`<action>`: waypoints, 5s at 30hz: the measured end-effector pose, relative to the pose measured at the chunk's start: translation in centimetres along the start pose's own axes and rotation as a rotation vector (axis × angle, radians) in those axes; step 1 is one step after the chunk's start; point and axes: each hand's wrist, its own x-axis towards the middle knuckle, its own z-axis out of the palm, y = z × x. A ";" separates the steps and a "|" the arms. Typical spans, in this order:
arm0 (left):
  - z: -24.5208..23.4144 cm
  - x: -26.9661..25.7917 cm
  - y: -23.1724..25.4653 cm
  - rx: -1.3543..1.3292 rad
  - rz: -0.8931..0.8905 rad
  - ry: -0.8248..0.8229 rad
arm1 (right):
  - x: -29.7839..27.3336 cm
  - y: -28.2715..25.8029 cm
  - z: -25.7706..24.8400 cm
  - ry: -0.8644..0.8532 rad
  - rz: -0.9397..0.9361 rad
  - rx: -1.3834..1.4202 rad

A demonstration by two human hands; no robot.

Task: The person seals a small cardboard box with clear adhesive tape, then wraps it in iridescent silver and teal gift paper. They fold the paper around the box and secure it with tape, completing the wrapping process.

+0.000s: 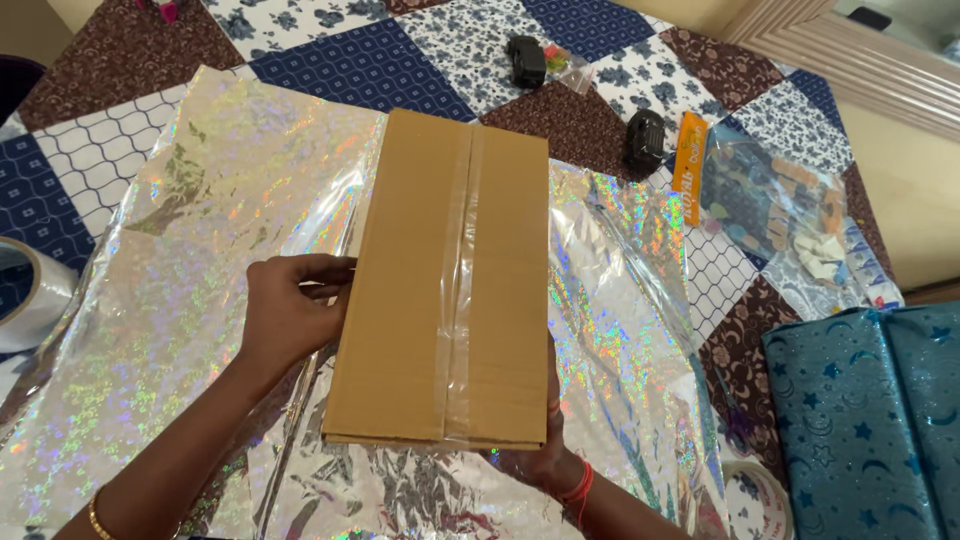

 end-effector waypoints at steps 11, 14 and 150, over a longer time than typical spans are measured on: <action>-0.6 0.3 -2.1 0.139 0.288 -0.050 | 2.7 -2.0 4.7 0.343 -0.376 -0.381; -0.5 0.5 -2.3 0.244 0.372 -0.034 | 4.9 -4.7 9.0 0.516 -0.727 -0.747; -7.4 -7.3 -6.8 -0.439 0.098 -0.261 | -0.3 -8.5 10.9 0.122 -0.379 -2.122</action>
